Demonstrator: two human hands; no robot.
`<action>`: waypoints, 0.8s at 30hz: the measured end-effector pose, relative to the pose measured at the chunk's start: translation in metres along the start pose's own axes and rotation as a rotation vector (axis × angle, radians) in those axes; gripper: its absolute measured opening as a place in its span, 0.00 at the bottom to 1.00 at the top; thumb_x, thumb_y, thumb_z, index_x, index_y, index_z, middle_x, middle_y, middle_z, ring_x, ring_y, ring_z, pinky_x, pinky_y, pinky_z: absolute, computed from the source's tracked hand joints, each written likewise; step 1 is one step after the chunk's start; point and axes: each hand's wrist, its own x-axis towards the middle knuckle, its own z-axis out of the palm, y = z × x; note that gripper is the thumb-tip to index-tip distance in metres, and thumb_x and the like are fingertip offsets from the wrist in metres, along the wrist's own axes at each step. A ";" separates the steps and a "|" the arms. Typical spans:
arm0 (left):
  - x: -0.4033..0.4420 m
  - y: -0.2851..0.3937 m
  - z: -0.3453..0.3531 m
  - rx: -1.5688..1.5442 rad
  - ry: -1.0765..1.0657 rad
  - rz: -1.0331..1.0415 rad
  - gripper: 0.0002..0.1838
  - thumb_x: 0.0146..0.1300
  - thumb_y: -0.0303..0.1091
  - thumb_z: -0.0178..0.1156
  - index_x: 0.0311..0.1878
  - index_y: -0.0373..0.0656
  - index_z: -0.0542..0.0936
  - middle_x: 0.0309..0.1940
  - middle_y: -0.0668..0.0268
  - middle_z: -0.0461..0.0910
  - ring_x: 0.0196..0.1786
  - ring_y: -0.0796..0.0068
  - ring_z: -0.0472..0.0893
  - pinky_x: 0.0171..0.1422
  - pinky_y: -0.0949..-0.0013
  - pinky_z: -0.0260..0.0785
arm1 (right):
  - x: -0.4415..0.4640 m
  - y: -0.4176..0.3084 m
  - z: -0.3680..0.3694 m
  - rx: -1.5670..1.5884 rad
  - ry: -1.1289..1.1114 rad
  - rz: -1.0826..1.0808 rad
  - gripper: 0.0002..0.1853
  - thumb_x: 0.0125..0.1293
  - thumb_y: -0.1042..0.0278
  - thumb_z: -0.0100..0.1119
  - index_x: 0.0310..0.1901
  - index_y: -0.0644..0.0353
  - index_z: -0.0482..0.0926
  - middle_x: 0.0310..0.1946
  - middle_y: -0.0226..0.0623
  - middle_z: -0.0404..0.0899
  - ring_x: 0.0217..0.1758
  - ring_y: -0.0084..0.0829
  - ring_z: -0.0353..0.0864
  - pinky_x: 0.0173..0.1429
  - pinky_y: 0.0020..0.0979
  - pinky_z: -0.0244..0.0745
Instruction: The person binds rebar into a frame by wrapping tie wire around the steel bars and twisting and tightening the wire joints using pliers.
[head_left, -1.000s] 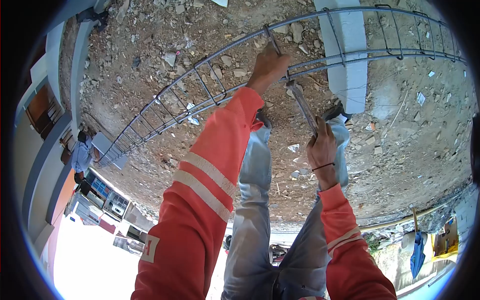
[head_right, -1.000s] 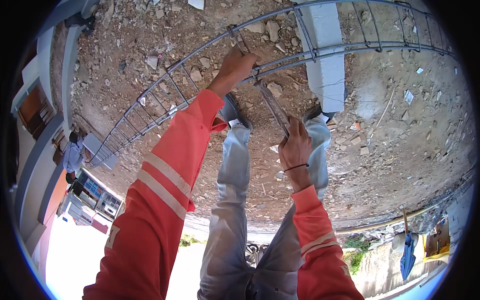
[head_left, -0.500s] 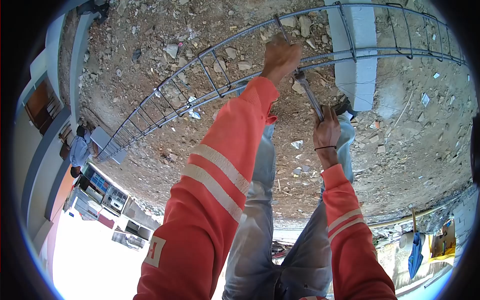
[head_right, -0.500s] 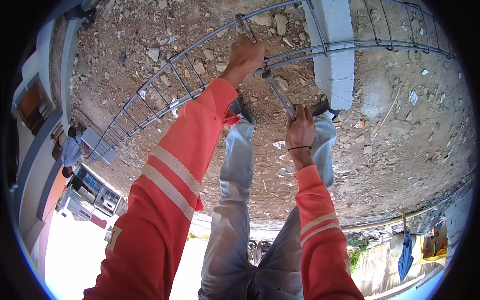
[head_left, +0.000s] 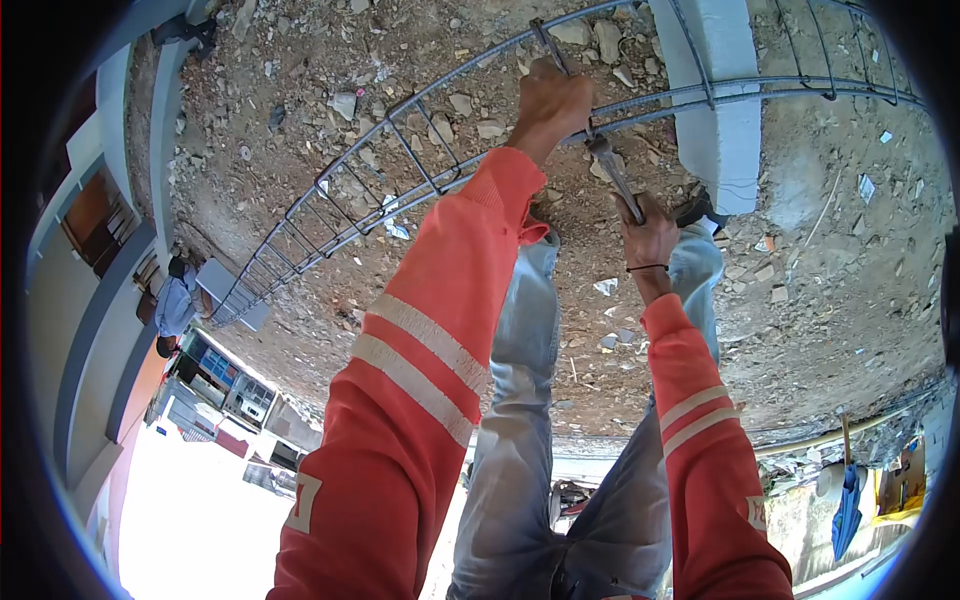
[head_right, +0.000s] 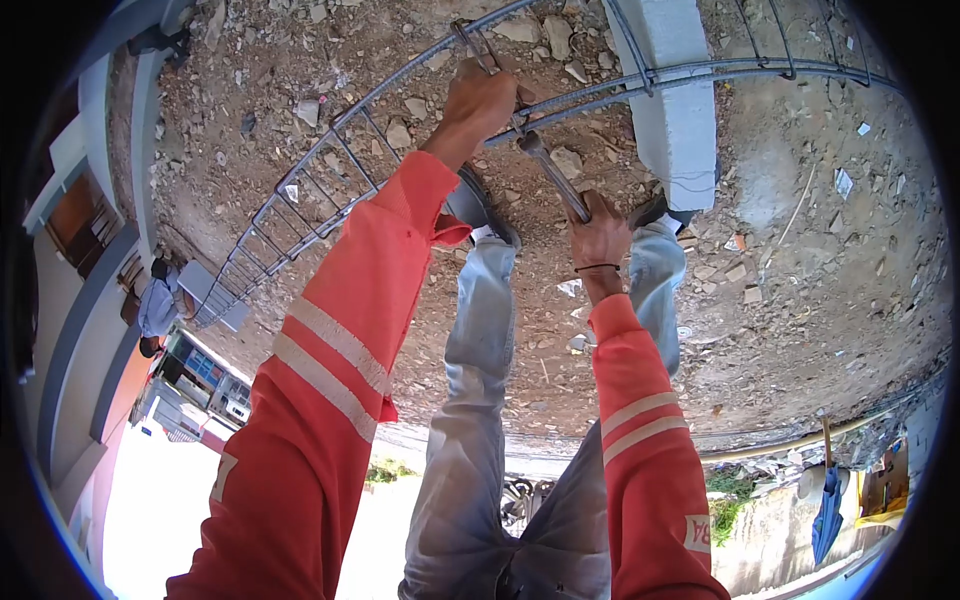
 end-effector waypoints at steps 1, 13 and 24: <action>0.003 -0.005 0.001 0.057 -0.030 0.094 0.19 0.64 0.35 0.53 0.51 0.28 0.79 0.51 0.42 0.78 0.57 0.44 0.78 0.63 0.57 0.72 | -0.004 0.001 0.002 0.005 0.018 0.003 0.17 0.62 0.51 0.68 0.28 0.55 0.77 0.24 0.44 0.78 0.28 0.53 0.79 0.30 0.49 0.71; 0.012 -0.012 0.003 -0.253 -0.034 -0.027 0.18 0.63 0.40 0.59 0.39 0.30 0.85 0.58 0.37 0.71 0.59 0.38 0.76 0.68 0.54 0.70 | -0.015 -0.002 -0.024 0.197 -0.366 -0.024 0.21 0.62 0.51 0.69 0.23 0.61 0.77 0.14 0.36 0.73 0.15 0.36 0.73 0.23 0.40 0.68; -0.039 0.000 -0.019 0.162 0.070 0.156 0.26 0.60 0.51 0.63 0.47 0.33 0.81 0.37 0.52 0.85 0.42 0.60 0.85 0.49 0.60 0.76 | -0.026 -0.032 -0.096 0.955 -0.828 0.426 0.17 0.64 0.64 0.65 0.45 0.64 0.70 0.22 0.29 0.71 0.20 0.22 0.74 0.24 0.26 0.71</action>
